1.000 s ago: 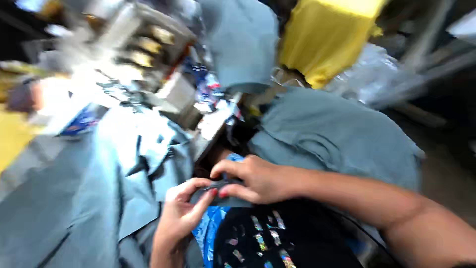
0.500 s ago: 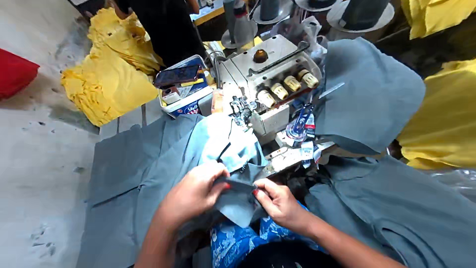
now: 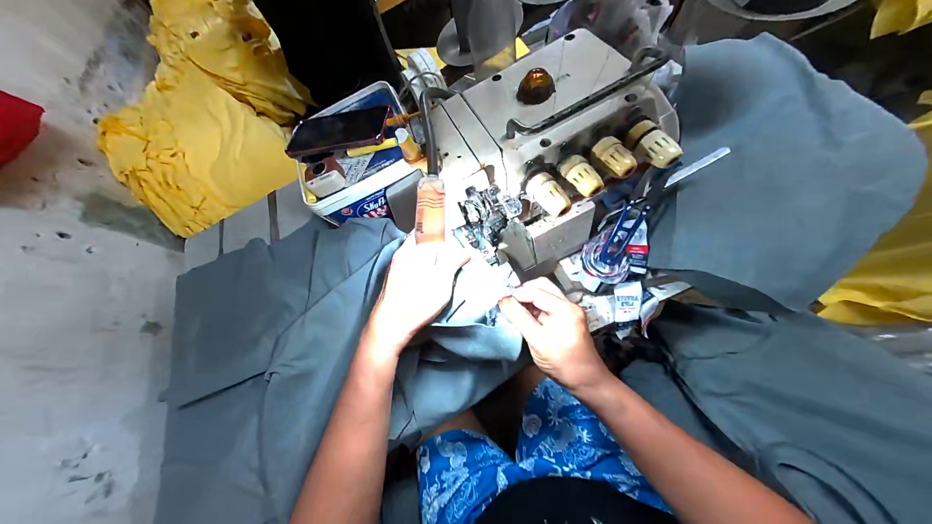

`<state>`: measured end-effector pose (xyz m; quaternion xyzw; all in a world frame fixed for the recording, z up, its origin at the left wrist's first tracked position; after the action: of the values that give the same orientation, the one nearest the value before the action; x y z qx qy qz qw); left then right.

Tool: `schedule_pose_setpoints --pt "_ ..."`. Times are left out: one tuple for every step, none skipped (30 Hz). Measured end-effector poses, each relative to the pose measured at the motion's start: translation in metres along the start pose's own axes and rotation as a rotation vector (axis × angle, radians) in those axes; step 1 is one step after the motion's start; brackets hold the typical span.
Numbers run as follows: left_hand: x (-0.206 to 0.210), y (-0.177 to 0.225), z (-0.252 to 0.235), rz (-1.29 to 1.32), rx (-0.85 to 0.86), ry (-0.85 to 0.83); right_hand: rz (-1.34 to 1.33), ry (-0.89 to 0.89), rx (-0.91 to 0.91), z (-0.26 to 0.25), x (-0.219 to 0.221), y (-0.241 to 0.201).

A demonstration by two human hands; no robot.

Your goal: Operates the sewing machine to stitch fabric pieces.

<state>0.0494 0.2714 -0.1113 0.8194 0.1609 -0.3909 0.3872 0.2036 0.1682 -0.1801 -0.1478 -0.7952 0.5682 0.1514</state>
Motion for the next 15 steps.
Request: schedule_pose_setpoints --pt "-0.0005 0.0013 0.0002 -0.009 -0.007 -0.015 0.004 -0.007 0.016 0.0022 -0.0004 -0.0013" --pt "-0.0009 0.0027 -0.0001 -0.021 -0.007 -0.026 0.012 -0.008 0.03 0.0039 -0.0007 -0.0021" --pt "-0.0011 0.004 -0.0005 -0.038 -0.003 -0.038 0.018 -0.004 0.038 0.0058 -0.0007 -0.0022" --pt "-0.0011 0.0051 -0.0009 -0.058 0.003 -0.05 0.018 0.0 0.031 0.0077 -0.0003 -0.002" --pt "-0.0005 0.0053 -0.0016 -0.079 0.009 -0.058 0.014 -0.005 0.003 0.0093 0.0001 -0.0018" --pt "0.0004 0.0051 -0.0022 -0.093 0.014 -0.062 0.003 -0.015 -0.043 0.0104 0.0 -0.0003" --pt "0.0009 0.0053 -0.0029 -0.106 0.004 -0.074 0.001 -0.027 -0.101 0.0109 -0.0004 0.0022" --pt "0.0008 0.0063 -0.0036 -0.118 -0.016 -0.085 0.023 -0.038 -0.15 0.0107 -0.0007 0.0043" --pt "0.0011 0.0066 -0.0041 -0.126 -0.029 -0.087 0.058 -0.053 -0.172 0.0101 -0.001 0.0046" --pt "0.0012 0.0069 -0.0044 -0.126 -0.042 -0.089 0.095 -0.067 -0.163 0.0096 -0.0012 0.0036" --pt "0.0012 0.0069 -0.0047 -0.125 -0.053 -0.089 0.126 -0.077 -0.131 0.0092 -0.0015 0.0016" --pt "0.0011 0.0069 -0.0051 -0.119 -0.064 -0.09 0.145 -0.07 -0.084 0.0094 -0.0013 -0.0012" --pt "0.0012 0.0065 -0.0051 -0.109 -0.069 -0.09 0.153 -0.065 -0.036 0.0099 -0.0004 -0.0034" --pt "0.0016 0.0054 -0.0046 -0.104 -0.059 -0.083 0.15 -0.066 -0.01 0.0101 -0.0001 -0.0043" --pt "0.0018 0.0045 -0.0043 -0.102 -0.049 -0.076 0.144 -0.062 -0.025 0.0108 -0.0001 -0.004"
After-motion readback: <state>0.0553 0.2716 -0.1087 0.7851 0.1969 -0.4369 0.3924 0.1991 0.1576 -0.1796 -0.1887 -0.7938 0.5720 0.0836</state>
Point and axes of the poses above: each hand's wrist, its own z-axis away from the middle knuckle, its own x-axis out of the palm, y = z × x, the point moved 2 cm from there along -z, towards the middle knuckle, and after that the axes turned 4 degrees about y, right-handed, at the moved point
